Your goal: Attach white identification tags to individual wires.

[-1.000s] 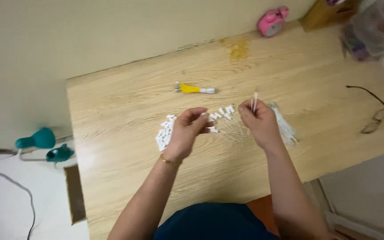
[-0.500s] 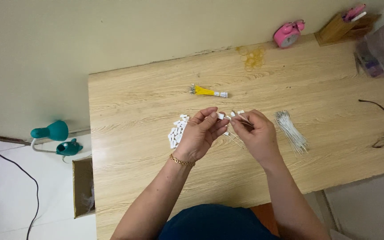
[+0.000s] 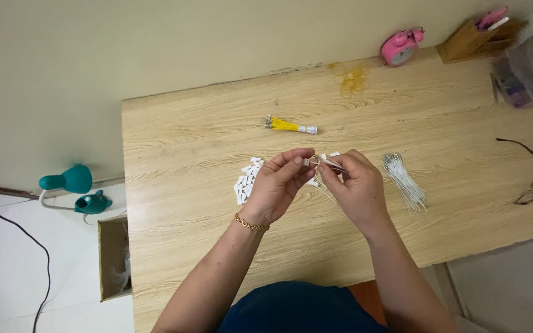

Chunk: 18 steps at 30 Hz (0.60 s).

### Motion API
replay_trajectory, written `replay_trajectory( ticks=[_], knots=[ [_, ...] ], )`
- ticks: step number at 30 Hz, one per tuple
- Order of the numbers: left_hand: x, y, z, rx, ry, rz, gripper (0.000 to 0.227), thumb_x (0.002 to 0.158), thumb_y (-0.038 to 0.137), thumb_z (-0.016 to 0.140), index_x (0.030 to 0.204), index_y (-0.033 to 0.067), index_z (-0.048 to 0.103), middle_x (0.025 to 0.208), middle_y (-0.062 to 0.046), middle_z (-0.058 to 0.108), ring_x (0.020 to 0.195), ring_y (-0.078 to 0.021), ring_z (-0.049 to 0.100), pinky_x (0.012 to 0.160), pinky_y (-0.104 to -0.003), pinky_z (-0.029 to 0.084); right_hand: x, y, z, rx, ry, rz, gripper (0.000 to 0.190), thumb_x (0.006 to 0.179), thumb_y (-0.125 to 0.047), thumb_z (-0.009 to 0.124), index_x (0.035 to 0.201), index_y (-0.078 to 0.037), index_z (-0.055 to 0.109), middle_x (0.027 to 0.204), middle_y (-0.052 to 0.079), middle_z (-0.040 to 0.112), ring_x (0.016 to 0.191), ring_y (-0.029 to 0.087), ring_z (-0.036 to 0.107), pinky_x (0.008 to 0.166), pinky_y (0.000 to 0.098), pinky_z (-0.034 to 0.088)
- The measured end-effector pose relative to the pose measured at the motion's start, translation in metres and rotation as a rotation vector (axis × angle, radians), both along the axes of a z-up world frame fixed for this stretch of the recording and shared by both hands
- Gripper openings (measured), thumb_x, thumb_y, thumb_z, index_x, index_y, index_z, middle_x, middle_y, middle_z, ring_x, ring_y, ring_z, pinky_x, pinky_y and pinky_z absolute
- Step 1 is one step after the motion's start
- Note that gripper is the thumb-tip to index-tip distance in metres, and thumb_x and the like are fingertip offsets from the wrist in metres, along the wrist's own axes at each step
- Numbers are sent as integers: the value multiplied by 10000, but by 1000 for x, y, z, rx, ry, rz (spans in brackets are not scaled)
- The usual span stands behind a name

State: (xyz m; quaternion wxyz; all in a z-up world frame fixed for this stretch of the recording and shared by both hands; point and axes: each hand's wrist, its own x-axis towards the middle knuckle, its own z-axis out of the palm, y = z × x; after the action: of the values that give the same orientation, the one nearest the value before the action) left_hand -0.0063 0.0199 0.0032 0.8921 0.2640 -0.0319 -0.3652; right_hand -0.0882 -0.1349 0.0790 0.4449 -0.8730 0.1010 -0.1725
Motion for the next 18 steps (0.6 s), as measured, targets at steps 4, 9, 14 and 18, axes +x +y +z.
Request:
replay_trajectory(
  ticks=[4, 9, 14, 18],
  knots=[
    [2, -4, -8, 39, -34, 36, 209, 1051, 42, 577, 1238, -25, 644, 1304, -152, 673, 1118, -221, 678, 1009, -369, 588, -1, 3, 0, -37, -11, 3, 135, 887, -127, 787, 976, -37, 741, 819, 17, 633, 656, 86, 575, 559, 256, 458],
    [2, -3, -1, 84, -38, 61, 202, 1001, 15, 602, 1202, 11, 631, 1278, -139, 683, 1151, -226, 676, 1021, -375, 587, -1, 2, 1, -36, -17, 30, 127, 882, -129, 789, 960, -42, 741, 858, 22, 668, 706, 90, 647, 575, 249, 502],
    [3, 0, -4, 141, -97, 33, 213, 996, 4, 625, 1209, -1, 625, 1198, -129, 684, 1123, -229, 687, 1017, -375, 599, 0, -2, 8, -117, 48, 43, 142, 876, -159, 794, 959, -53, 750, 862, 17, 679, 707, 103, 661, 574, 257, 523],
    [4, 1, -15, 195, -88, 6, 165, 995, 5, 633, 1156, -27, 648, 1121, -138, 707, 1037, -236, 716, 966, -382, 624, 1, -8, 13, -163, 92, 71, 191, 844, -183, 821, 955, -44, 749, 838, 26, 661, 689, 128, 637, 577, 289, 504]
  ],
)
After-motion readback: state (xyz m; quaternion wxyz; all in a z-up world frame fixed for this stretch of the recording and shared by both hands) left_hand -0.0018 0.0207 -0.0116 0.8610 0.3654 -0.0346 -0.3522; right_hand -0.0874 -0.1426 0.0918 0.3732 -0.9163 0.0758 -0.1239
